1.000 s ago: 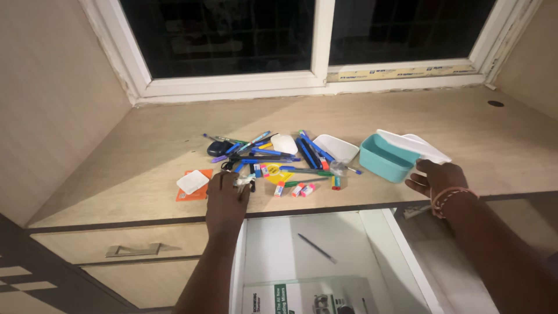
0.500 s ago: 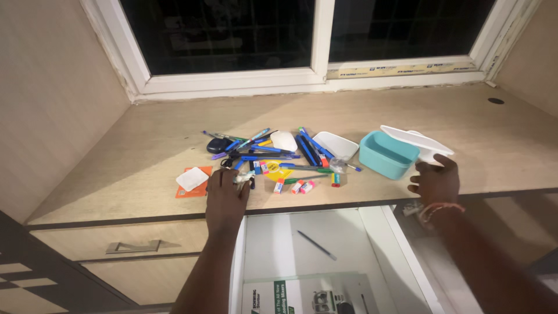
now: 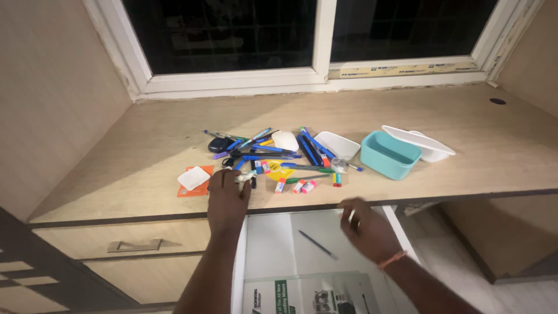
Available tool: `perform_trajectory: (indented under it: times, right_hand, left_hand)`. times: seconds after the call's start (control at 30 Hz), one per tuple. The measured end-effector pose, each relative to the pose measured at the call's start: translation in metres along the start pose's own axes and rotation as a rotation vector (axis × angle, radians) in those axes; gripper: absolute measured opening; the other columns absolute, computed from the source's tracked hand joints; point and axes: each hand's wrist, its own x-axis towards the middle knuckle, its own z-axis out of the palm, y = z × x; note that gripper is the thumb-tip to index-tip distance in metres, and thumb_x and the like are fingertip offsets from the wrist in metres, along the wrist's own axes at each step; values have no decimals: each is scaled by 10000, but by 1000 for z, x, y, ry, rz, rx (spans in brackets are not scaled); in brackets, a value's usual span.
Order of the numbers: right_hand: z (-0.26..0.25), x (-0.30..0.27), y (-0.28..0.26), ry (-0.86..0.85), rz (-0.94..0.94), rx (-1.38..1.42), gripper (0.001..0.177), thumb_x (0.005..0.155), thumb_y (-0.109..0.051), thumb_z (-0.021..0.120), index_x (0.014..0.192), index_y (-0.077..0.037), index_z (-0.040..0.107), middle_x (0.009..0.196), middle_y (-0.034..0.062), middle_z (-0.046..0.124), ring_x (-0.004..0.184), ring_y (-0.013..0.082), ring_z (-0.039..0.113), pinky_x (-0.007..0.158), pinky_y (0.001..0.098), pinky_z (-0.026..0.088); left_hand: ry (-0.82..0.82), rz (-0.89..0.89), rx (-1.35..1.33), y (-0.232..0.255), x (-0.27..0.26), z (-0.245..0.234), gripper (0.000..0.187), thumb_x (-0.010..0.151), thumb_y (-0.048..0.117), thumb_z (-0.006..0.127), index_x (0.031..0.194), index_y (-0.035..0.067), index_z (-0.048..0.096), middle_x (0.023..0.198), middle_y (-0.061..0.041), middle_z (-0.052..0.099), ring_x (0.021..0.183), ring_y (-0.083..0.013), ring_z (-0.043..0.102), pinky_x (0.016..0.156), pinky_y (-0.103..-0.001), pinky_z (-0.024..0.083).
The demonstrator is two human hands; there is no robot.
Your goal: The person sorts stationery and office supplies by picking up pens, pencils, and books from a countertop and placing them into open desk drawers.
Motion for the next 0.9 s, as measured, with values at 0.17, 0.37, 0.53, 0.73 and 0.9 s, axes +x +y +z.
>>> perform_trajectory:
  times: [0.17,0.37,0.53,0.73,0.9]
  right_hand:
    - [26,-26,-2,-171,51,-74,324,863,-173,708,1177,-203,635,873,6,741,629,194,724,606,364,571]
    - [36,-33,0,-318,44,-130,386,838,-190,710,1213,-230,625,946,-4,723,628,247,711,624,405,555]
    - [45,-33,12,-240,-3,-123,293,854,-174,691,1141,-207,639,907,6,735,740,280,730,665,418,565]
    - [59,-37,28,-306,-97,-130,306,847,-193,707,1149,-204,656,916,27,729,820,296,738,701,426,581]
    - [63,-38,31,-339,-46,-161,291,854,-213,702,1141,-199,656,943,27,746,869,297,747,734,429,588]
  left_hand:
    - [6,35,-18,-3,-1,2,367,874,225,788,1151,50,624,1183,-154,580,1148,-369,577,942,-478,518]
    - [-26,281,-74,-10,-7,-5,330,891,136,672,1184,16,578,1220,-191,566,1210,-401,546,1127,-524,433]
    - [-61,263,-32,-44,-33,-33,388,863,120,659,1235,39,583,1351,-217,532,1287,-427,488,1091,-523,396]
    - [-59,145,357,-123,-72,-104,440,813,104,659,1245,41,601,1319,-196,536,1244,-398,503,1042,-557,386]
    - [-192,90,277,-178,-72,-136,157,898,106,628,1055,99,628,1061,-153,700,1052,-360,654,967,-492,521]
